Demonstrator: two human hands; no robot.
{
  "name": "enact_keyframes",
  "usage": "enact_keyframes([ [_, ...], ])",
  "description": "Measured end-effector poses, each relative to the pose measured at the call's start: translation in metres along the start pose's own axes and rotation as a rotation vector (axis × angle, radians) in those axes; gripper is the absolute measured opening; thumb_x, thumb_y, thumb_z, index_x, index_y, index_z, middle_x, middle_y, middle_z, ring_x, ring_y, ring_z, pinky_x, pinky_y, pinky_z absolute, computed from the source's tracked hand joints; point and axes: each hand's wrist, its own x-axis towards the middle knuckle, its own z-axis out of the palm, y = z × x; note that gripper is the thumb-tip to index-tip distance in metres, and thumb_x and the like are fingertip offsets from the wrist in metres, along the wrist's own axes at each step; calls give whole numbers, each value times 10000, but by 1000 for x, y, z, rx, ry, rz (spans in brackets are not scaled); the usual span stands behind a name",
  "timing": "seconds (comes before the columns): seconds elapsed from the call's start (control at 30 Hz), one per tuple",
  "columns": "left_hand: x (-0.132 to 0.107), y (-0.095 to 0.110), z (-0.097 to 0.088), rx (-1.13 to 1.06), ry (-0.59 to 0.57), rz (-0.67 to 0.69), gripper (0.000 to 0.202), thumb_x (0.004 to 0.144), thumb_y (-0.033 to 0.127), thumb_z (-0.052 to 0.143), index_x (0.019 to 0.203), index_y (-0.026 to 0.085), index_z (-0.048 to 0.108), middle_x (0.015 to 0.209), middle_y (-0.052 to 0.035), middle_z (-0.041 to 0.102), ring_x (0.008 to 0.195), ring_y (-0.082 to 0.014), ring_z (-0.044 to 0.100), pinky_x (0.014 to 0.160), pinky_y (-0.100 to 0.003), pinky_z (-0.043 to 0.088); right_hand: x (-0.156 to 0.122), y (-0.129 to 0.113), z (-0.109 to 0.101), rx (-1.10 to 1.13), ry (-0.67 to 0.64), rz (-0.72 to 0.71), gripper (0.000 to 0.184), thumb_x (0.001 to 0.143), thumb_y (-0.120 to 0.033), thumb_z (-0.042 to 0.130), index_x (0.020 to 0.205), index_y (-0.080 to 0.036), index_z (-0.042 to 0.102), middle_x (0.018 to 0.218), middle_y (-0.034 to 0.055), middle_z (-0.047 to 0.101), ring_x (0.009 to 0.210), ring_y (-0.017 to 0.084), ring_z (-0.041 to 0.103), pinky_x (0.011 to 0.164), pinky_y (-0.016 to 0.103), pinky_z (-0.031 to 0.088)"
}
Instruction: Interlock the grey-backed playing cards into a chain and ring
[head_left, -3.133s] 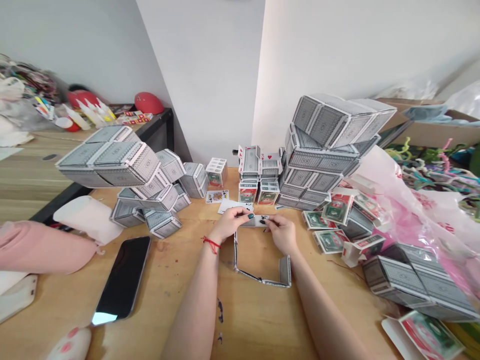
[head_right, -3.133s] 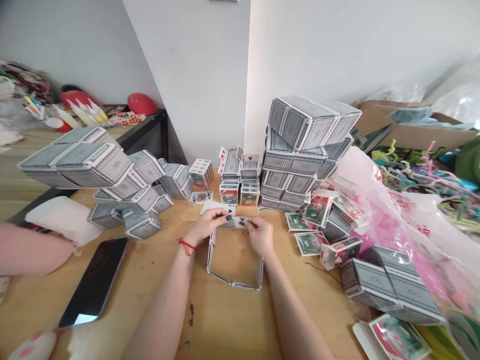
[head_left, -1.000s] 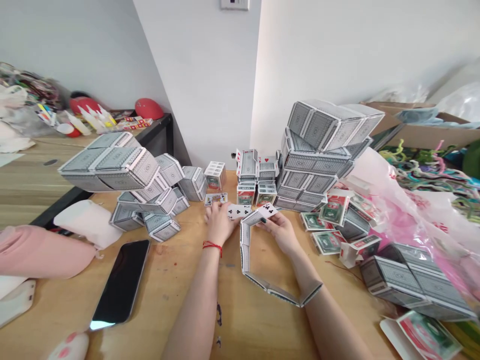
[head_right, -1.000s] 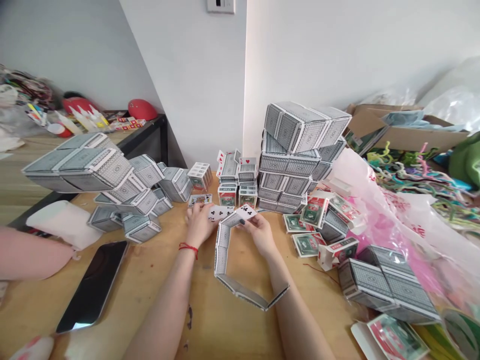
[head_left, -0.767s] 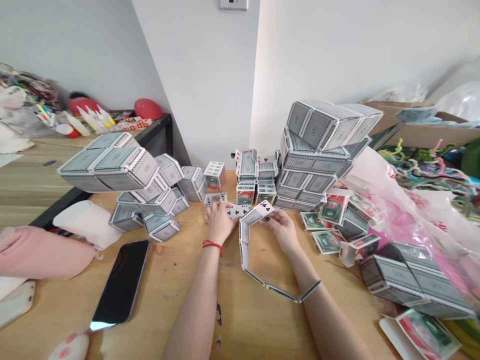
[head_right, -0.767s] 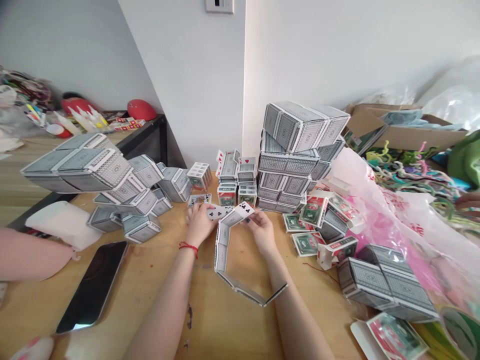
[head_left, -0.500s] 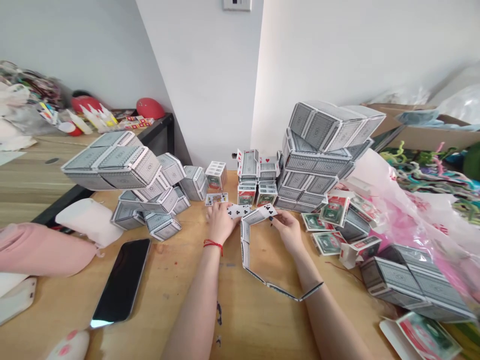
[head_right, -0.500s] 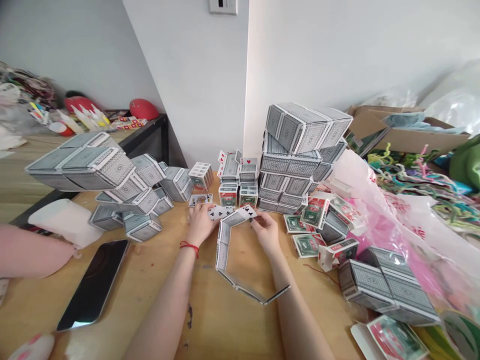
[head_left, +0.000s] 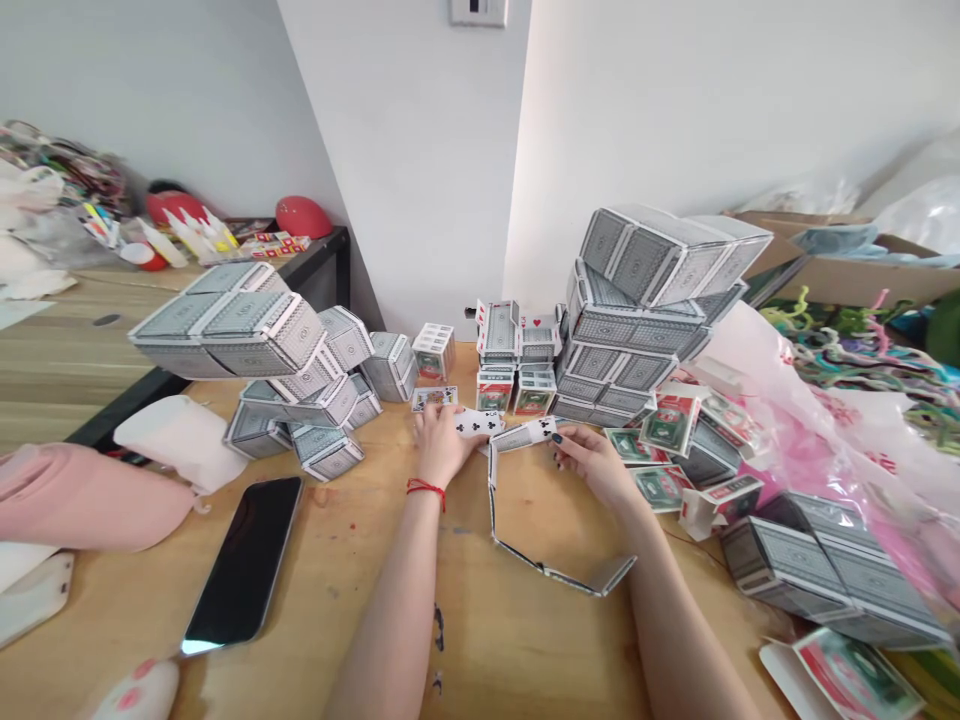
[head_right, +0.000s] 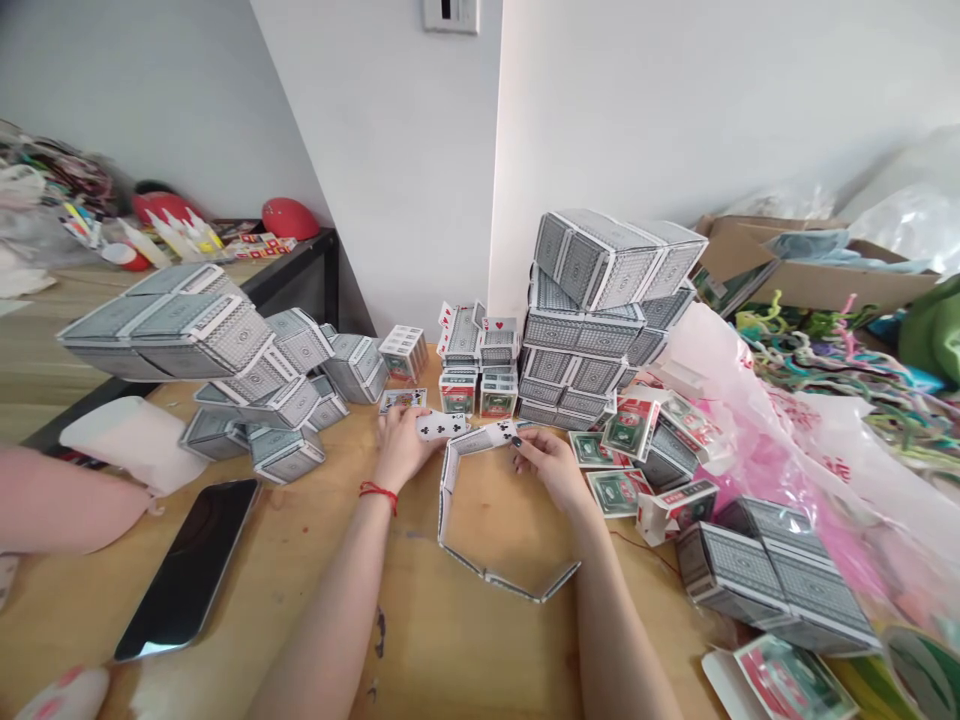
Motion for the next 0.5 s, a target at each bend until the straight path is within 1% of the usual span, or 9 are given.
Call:
enact_keyframes([
  [0.07, 1, 0, 0, -10, 9, -3, 586, 470, 488, 732, 945, 192, 559, 1017, -117, 462, 984, -318, 421, 853, -410, 327, -4, -7, -5, -22, 24, 24, 344, 614, -399, 678, 853, -178, 567, 666, -16, 544, 520, 86, 478, 483, 215, 375],
  [0.13, 1, 0, 0, -11, 23, -8, 607, 440, 483, 746, 925, 177, 548, 1008, -116, 462, 973, -310, 425, 845, -405, 332, -8, -17, -11, -89, 86, 10, 392, 618, -405, 670, 919, -191, 538, 652, -33, 531, 474, 69, 437, 440, 198, 332],
  [0.2, 1, 1, 0, -16, 36, -17, 626, 423, 461, 759, 923, 164, 525, 995, -109, 473, 966, -302, 431, 831, -397, 340, -14, -29, -16, -209, 143, -7, 399, 630, -424, 647, 934, -199, 518, 607, -52, 508, 431, 59, 394, 398, 186, 279],
  [0.23, 2, 1, 0, -27, 36, -24, 626, 426, 446, 761, 926, 162, 514, 978, -99, 485, 959, -295, 439, 821, -391, 346, -18, -37, -17, -291, 150, -3, 373, 647, -433, 625, 916, -197, 518, 578, -58, 494, 427, 64, 397, 398, 187, 279],
  [0.3, 3, 1, 0, -78, 16, -27, 593, 470, 402, 752, 947, 165, 491, 940, -75, 514, 935, -268, 463, 800, -372, 357, -30, -51, -19, -536, 131, 73, 298, 694, -463, 553, 805, -187, 530, 509, -55, 478, 408, 80, 420, 393, 198, 287],
  [0.33, 4, 1, 0, -117, 3, -18, 552, 513, 371, 736, 959, 169, 482, 925, -64, 527, 921, -251, 477, 792, -360, 362, -37, -58, -18, -693, 103, 138, 288, 715, -470, 522, 734, -183, 528, 485, -45, 485, 390, 87, 434, 388, 206, 294],
  [0.4, 5, -1, 0, -203, 1, 7, 420, 614, 309, 676, 960, 173, 480, 907, -55, 552, 889, -216, 503, 776, -337, 375, -52, -67, -12, -994, 83, 292, 340, 748, -492, 456, 621, -181, 515, 421, -24, 494, 331, 106, 446, 383, 232, 310],
  [0.47, 6, -2, 0, -268, 30, 24, 248, 698, 272, 597, 909, 175, 507, 876, -50, 577, 854, -195, 525, 760, -324, 390, -66, -70, -2, -1152, 10, 418, 388, 771, -508, 411, 591, -182, 518, 400, 1, 521, 323, 125, 482, 404, 246, 339],
  [0.5, 7, -4, -1, -288, 45, 29, 173, 725, 269, 566, 867, 178, 528, 847, -46, 590, 837, -192, 534, 754, -324, 397, -73, -69, 4, -1204, -41, 477, 406, 772, -514, 407, 563, -183, 516, 377, 8, 511, 323, 133, 493, 409, 248, 346],
])
